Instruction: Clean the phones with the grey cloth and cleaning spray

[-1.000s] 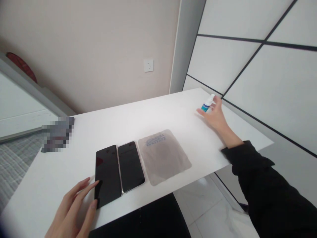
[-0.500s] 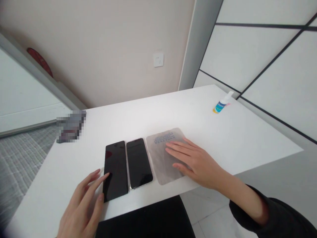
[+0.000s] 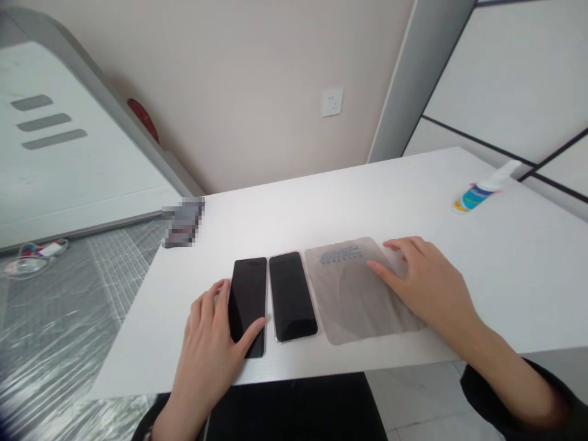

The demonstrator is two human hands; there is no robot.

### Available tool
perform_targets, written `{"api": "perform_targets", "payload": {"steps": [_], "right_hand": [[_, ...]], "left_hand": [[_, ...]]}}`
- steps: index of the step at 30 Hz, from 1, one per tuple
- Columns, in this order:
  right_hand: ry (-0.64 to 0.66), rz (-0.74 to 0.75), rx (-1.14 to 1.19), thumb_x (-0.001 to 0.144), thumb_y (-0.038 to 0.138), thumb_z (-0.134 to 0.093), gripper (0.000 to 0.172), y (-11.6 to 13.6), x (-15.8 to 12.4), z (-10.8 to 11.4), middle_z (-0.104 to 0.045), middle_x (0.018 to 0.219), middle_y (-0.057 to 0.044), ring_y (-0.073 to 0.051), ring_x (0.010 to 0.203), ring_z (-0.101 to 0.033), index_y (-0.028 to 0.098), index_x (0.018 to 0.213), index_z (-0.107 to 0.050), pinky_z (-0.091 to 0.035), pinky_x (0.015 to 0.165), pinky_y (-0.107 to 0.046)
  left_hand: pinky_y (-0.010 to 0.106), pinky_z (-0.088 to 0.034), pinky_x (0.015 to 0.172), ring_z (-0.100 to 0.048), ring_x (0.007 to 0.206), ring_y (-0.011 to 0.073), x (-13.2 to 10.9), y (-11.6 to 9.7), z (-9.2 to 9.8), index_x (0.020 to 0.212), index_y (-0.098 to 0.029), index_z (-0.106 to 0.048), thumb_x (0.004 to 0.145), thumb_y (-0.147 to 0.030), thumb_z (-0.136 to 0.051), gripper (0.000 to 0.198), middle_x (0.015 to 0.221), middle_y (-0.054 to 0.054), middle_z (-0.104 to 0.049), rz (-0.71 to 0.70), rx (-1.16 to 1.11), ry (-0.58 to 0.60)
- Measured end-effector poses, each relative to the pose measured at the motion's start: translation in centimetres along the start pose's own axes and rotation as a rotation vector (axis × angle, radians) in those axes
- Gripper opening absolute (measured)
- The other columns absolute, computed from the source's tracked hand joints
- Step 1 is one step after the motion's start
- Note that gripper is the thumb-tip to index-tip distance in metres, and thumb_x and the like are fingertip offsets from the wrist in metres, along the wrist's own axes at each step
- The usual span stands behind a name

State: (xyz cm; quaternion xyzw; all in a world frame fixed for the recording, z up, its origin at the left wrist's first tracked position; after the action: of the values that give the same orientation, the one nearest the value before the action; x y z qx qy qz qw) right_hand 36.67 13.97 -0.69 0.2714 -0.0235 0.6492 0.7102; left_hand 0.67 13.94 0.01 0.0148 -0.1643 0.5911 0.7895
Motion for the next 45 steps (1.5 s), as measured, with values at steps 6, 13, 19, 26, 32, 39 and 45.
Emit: {"api": "perform_targets", "payload": {"steps": [6, 13, 19, 26, 32, 39, 45], "right_hand": [[0.190, -0.094, 0.165, 0.096, 0.072, -0.051, 0.049, -1.2, 1.1, -2.0, -0.074, 0.097, -0.010, -0.035, 0.089, -0.070, 0.027, 0.090, -0.069, -0.056, 0.077, -0.051], [0.385, -0.169, 0.552, 0.096, 0.063, -0.059, 0.040, -0.1, 1.5, -1.5, -0.074, 0.085, -0.006, -0.029, 0.076, -0.071, 0.026, 0.084, -0.069, -0.059, 0.067, -0.041], [0.401, -0.164, 0.936, 0.107, 0.056, -0.044, 0.038, 2.4, 0.0, 0.5, -0.066, 0.086, -0.006, -0.028, 0.078, -0.070, 0.029, 0.090, -0.063, -0.066, 0.066, -0.039], [0.161, 0.131, 0.784, 0.111, 0.048, -0.043, 0.024, 9.4, -1.1, 6.3, -0.072, 0.094, -0.001, -0.030, 0.079, -0.072, 0.048, 0.120, -0.065, -0.066, 0.055, -0.038], [0.213, 0.767, 0.253, 0.113, 0.026, -0.041, 0.032, 19.2, -4.7, 2.8, -0.069, 0.145, -0.009, -0.028, 0.129, -0.069, 0.021, 0.131, -0.066, -0.065, 0.103, -0.045], [0.089, 0.805, 0.028, 0.105, 0.028, -0.042, 0.058, 20.9, -6.0, -0.1, -0.043, 0.168, -0.015, -0.038, 0.149, -0.052, 0.006, 0.158, -0.050, -0.058, 0.107, -0.058], [0.118, 0.805, 0.071, 0.109, 0.032, -0.039, 0.059, 22.2, -5.6, -0.3, -0.038, 0.171, -0.007, -0.028, 0.152, -0.049, 0.010, 0.163, -0.045, -0.054, 0.114, -0.049]], "left_hand": [[0.069, -0.054, 0.106, -0.057, 0.131, 0.0429, 0.1, 1.8, -0.2, 0.149, -0.014, -0.046, 0.106, -0.064, -0.046, 0.066, 0.143, 0.021, -0.058, -0.016, -0.063, 0.025], [0.064, -0.055, 0.104, -0.064, 0.119, 0.0413, 1.8, 4.5, -0.1, 0.115, -0.020, -0.061, 0.082, -0.055, -0.071, 0.049, 0.121, 0.015, -0.067, 0.181, -0.359, 0.204], [0.047, -0.058, 0.094, -0.074, 0.105, 0.0344, 0.8, 5.2, -0.4, 0.110, -0.026, -0.069, 0.088, -0.062, -0.069, 0.042, 0.107, 0.006, -0.078, 0.368, -0.771, 0.510], [0.032, -0.062, 0.087, -0.080, 0.103, 0.0256, -2.1, -2.6, -4.0, 0.145, -0.031, -0.066, 0.090, -0.043, -0.084, 0.059, 0.127, 0.005, -0.080, 0.595, -1.747, 0.634], [0.030, -0.058, 0.100, -0.077, 0.116, 0.0259, -2.7, -6.5, -6.2, 0.132, -0.023, -0.077, 0.080, -0.027, -0.093, 0.054, 0.120, 0.006, -0.084, 0.815, -2.149, 0.568], [0.045, -0.047, 0.123, -0.060, 0.145, 0.0358, -3.4, -6.9, -6.7, 0.118, -0.025, -0.084, 0.070, -0.067, -0.094, 0.065, 0.140, 0.006, -0.077, 0.950, -2.224, 0.606], [0.038, -0.032, 0.134, -0.031, 0.165, 0.0291, -4.4, -4.4, -7.4, 0.110, -0.028, -0.085, 0.071, -0.069, -0.092, 0.057, 0.156, -0.001, -0.066, 1.078, -2.074, 0.344]]}}
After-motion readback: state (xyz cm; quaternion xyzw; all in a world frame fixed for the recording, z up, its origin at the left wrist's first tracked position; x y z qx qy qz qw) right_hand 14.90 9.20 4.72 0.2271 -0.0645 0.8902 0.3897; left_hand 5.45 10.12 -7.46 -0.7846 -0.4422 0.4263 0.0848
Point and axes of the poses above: each hand's wrist, its own x-axis towards the middle knuckle, its own z-axis out of the back of the hand, y = z × x, the point moved 10 cm from there along x, towards the middle knuckle
